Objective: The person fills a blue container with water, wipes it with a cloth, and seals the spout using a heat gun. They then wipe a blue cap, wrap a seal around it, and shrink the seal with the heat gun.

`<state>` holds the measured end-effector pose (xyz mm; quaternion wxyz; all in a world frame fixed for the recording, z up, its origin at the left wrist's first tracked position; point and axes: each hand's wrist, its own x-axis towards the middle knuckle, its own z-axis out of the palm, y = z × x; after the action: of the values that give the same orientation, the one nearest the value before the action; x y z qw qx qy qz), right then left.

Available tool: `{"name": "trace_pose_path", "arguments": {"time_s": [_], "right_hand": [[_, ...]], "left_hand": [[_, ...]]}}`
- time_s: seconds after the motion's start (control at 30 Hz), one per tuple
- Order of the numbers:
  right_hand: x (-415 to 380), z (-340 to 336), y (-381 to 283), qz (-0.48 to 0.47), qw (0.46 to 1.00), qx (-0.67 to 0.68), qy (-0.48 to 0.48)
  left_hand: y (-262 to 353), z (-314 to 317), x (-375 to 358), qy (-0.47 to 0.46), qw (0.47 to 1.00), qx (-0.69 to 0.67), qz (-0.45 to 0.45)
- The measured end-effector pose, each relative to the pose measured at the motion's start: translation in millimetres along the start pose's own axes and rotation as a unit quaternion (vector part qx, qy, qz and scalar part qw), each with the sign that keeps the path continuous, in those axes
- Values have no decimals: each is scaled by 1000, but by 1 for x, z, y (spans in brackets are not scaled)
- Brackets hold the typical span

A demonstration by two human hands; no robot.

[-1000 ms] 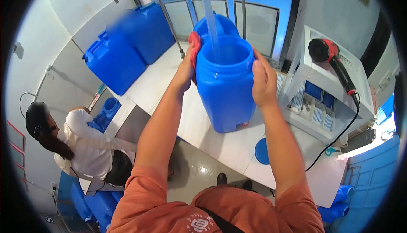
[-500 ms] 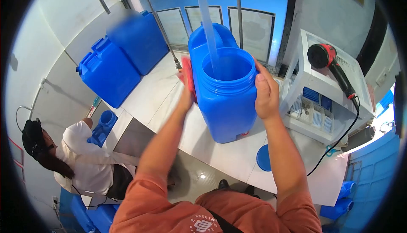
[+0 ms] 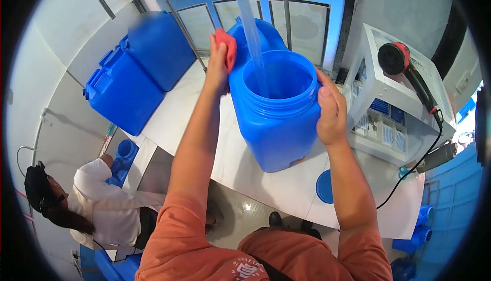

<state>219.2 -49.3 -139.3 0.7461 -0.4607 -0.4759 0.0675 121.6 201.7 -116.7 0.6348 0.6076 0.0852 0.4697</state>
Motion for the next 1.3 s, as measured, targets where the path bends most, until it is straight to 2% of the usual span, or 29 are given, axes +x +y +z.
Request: {"name": "trace_pose_path", "arguments": {"time_s": [0.07,0.1,0.17,0.2,0.23,0.33,0.4,0.43,0.5,0.53,0.57,0.63,0.67,0.7,0.73,0.77,0.83,0.87,0.9,0.97,1.0,1.07,1.1,1.17,1.2,1.23,1.27,1.3], "right_hand": [[0,5,2,-15,1000,-10,12],[-1,6,2,-12,1000,-14,14],[0,8,2,-19,999,-17,24],[0,7,2,-18,999,-20,25],[0,8,1,-17,999,-17,25],[0,7,4,-13,1000,-7,26],[0,6,10,-40,998,-27,30],[1,6,10,-37,999,-26,30],[2,4,8,1,1000,-1,16],[5,5,8,5,1000,0,15],[8,6,9,0,1000,-3,8],[2,2,1,-3,1000,-10,4],[-2,-2,-6,-4,996,-91,1],[-5,-6,-11,-6,985,-171,-3],[-20,-8,-17,-84,969,-231,27],[-45,-15,-26,-101,958,-267,2],[-109,-27,-53,-100,949,-294,-61],[-141,-31,-67,-81,950,-285,-96],[-168,-30,-74,-74,948,-295,-90],[-212,-30,-80,28,960,-267,-78],[-219,-38,-87,44,956,-283,-63],[-213,-62,-101,46,968,-213,-125],[-209,-76,-115,53,965,-236,-102],[-206,-106,-144,194,884,-343,-250],[-214,-114,-150,106,870,-414,-245],[-219,-121,-159,127,865,-434,-217],[-223,-125,-171,106,824,-500,-246],[-228,-125,-180,87,776,-559,-279]], "left_hand": [[-69,-60,46,-3,979,-80,-186],[-90,-62,39,-4,978,-83,-191],[-126,-62,16,-6,983,-119,-141],[-163,-78,-3,-67,997,-12,-35],[-162,-71,-34,-68,997,-12,-37],[-136,-30,-160,77,975,-34,-207],[-111,-63,-204,-33,895,-105,-432],[-106,-53,-219,-31,894,-104,-434],[-91,-17,-242,158,938,-110,-290],[-70,-8,-250,159,947,-42,-277],[-59,0,-258,159,945,-41,-282],[-43,18,-272,222,962,16,-156],[-26,24,-280,232,959,-6,-164],[-9,33,-287,222,965,-61,-126],[5,40,-296,214,961,-107,-137],[17,47,-306,205,955,-153,-149],[35,65,-320,176,954,-171,-172],[38,75,-325,150,935,-246,-205],[40,87,-328,123,908,-321,-239],[39,112,-336,106,882,-355,-291],[36,121,-341,58,884,-331,-325],[33,131,-340,-58,884,-305,-349],[27,120,-336,-155,870,-304,-357],[18,101,-311,-347,802,-328,-358],[18,107,-297,-368,747,-373,-409],[17,114,-285,-382,688,-411,-460],[-3,112,-285,-382,645,-382,-541],[0,132,-288,-401,620,-384,-553]]}}
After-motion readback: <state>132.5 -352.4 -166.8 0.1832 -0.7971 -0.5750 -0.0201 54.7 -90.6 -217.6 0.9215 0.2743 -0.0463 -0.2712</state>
